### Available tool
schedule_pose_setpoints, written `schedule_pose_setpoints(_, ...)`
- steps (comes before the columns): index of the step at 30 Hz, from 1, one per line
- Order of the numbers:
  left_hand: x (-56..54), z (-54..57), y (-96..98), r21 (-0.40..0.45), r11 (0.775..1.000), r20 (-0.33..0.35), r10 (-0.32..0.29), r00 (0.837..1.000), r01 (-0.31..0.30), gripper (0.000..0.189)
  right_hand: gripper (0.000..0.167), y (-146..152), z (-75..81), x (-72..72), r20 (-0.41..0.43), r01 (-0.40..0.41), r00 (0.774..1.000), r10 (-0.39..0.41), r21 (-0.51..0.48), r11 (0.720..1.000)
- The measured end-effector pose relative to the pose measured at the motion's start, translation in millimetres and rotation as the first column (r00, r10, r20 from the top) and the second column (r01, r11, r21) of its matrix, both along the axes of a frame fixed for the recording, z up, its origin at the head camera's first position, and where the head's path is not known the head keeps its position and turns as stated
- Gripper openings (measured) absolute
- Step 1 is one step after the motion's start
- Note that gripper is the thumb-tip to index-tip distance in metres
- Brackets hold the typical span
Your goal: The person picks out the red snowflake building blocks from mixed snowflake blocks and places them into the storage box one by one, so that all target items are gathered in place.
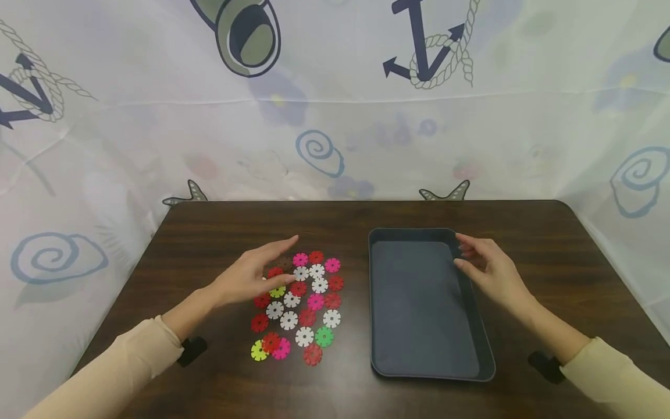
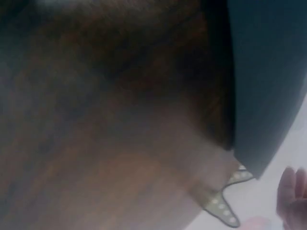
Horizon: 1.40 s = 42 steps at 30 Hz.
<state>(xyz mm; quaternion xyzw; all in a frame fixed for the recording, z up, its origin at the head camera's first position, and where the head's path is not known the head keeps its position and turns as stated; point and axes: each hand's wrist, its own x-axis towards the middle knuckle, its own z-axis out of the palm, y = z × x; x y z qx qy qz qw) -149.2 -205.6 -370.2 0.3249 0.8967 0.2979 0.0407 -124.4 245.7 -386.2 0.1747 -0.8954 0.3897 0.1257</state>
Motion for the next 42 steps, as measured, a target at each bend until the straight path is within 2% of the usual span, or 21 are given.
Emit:
schedule_pose_setpoints(4, 4.0, -10.8, -19.2, 0.051, 0.99, 0.043, 0.126, 0.991, -0.128, 0.068, 0.048, 7, -5.0, 0.0, 0.115, 0.07, 0.991, -0.065, -0.039, 0.997)
schedule_pose_setpoints(8, 5.7, -21.3, -31.8, 0.076, 0.969, 0.092, 0.227, 0.969, -0.234, 0.06, 0.049, 10, -8.9, -0.4, 0.178, 0.106, 0.979, -0.098, -0.034, 0.994)
schedule_pose_setpoints(12, 5.9, -31.5, -37.2, 0.067, 0.946, 0.128, 0.308, 0.943, -0.318, 0.053, 0.049, 11, -13.0, -2.5, 0.221, 0.129, 0.967, -0.124, -0.011, 0.992)
schedule_pose_setpoints(16, 2.9, -41.7, -37.0, 0.049, 0.927, 0.139, 0.361, 0.922, -0.371, 0.049, 0.048, 12, -16.8, -5.5, 0.245, 0.146, 0.959, -0.144, 0.009, 0.989)
schedule_pose_setpoints(23, -0.9, -53.7, -29.4, 0.008, 0.907, 0.128, 0.416, 0.9, -0.42, 0.044, 0.046, 10, -19.9, -8.7, 0.255, 0.157, 0.954, -0.157, 0.023, 0.987)
schedule_pose_setpoints(31, -3.0, -57.0, -20.3, -0.038, 0.888, 0.095, 0.459, 0.883, -0.458, 0.039, 0.044, 9, -23.7, -8.6, 0.3, 0.173, 0.941, -0.16, -0.019, 0.985)
schedule_pose_setpoints(35, -3.8, -57.8, -18.1, -0.069, 0.878, 0.083, 0.478, 0.874, -0.473, 0.038, 0.043, 8, -26.4, -9.5, 0.287, 0.181, 0.944, -0.163, -0.037, 0.983)
schedule_pose_setpoints(42, -6.3, -61.3, -16.7, -0.06, 0.883, 0.073, 0.47, 0.88, -0.466, 0.034, 0.043, 7, -26.9, -10.7, 0.3, 0.185, 0.94, -0.164, -0.045, 0.982)
